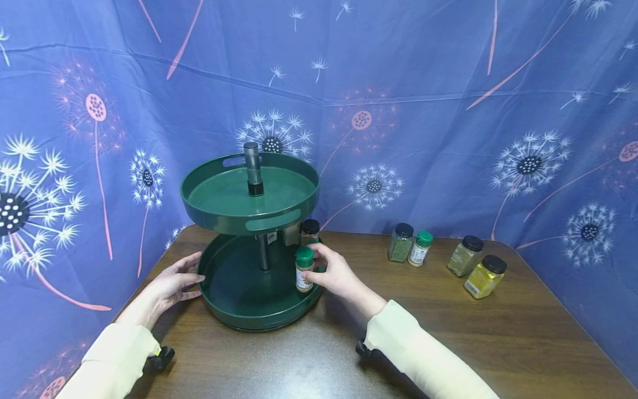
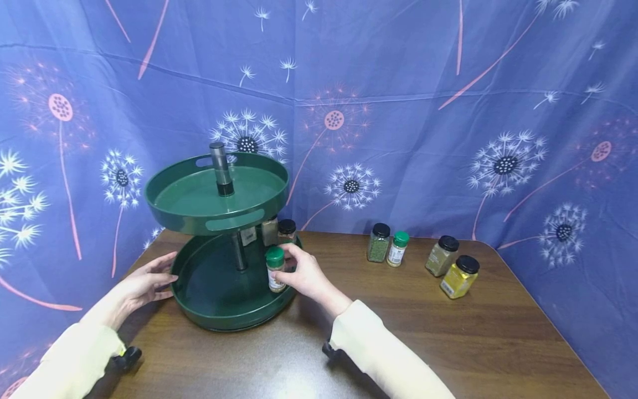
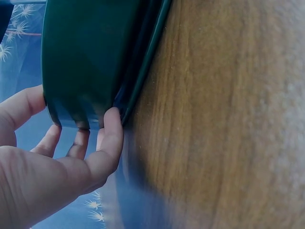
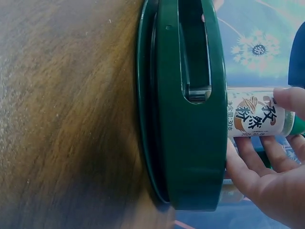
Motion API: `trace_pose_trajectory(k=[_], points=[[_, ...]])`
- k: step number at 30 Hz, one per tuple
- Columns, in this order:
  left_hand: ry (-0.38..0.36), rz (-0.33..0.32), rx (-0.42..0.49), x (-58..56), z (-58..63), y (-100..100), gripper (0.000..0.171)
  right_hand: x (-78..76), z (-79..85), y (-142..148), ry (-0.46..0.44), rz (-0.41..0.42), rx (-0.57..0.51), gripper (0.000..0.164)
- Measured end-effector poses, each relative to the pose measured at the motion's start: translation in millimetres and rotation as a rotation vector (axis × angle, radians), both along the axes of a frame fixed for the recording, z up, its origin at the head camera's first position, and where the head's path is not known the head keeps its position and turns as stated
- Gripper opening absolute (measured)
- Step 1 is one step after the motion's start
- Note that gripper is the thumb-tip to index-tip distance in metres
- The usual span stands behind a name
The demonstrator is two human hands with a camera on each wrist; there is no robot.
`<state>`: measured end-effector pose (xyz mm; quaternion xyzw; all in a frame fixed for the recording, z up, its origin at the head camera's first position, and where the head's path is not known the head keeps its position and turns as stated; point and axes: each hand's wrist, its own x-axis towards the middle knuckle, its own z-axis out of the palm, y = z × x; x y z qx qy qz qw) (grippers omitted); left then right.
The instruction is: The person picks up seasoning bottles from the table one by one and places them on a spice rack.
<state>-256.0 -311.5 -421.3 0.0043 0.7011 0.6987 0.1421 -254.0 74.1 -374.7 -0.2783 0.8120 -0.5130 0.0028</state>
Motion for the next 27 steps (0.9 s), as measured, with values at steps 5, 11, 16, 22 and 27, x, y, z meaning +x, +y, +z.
trace_pose_trajectory(k=[5,11,16,22,27], points=[[-0.002,-0.003,-0.008,-0.4,0.0,0.4,0.082,-10.1,-16.8,-0.6,0.05,0.003,0.036,0.051],[-0.003,-0.005,-0.011,0.0,0.4,0.5,0.082,-11.7,-20.5,-0.2,0.094,0.03,0.061,0.051],[-0.004,-0.003,-0.007,0.0,0.3,0.4,0.082,-11.0,-19.9,0.1,0.091,0.033,0.074,0.049],[-0.003,-0.003,-0.014,-0.1,0.0,0.5,0.081,-11.9,-22.1,0.8,0.062,0.035,0.086,0.046],[0.0,-0.003,-0.013,-0.5,-0.1,0.5,0.081,-10.3,-21.7,0.1,0.047,0.044,0.108,0.045]])
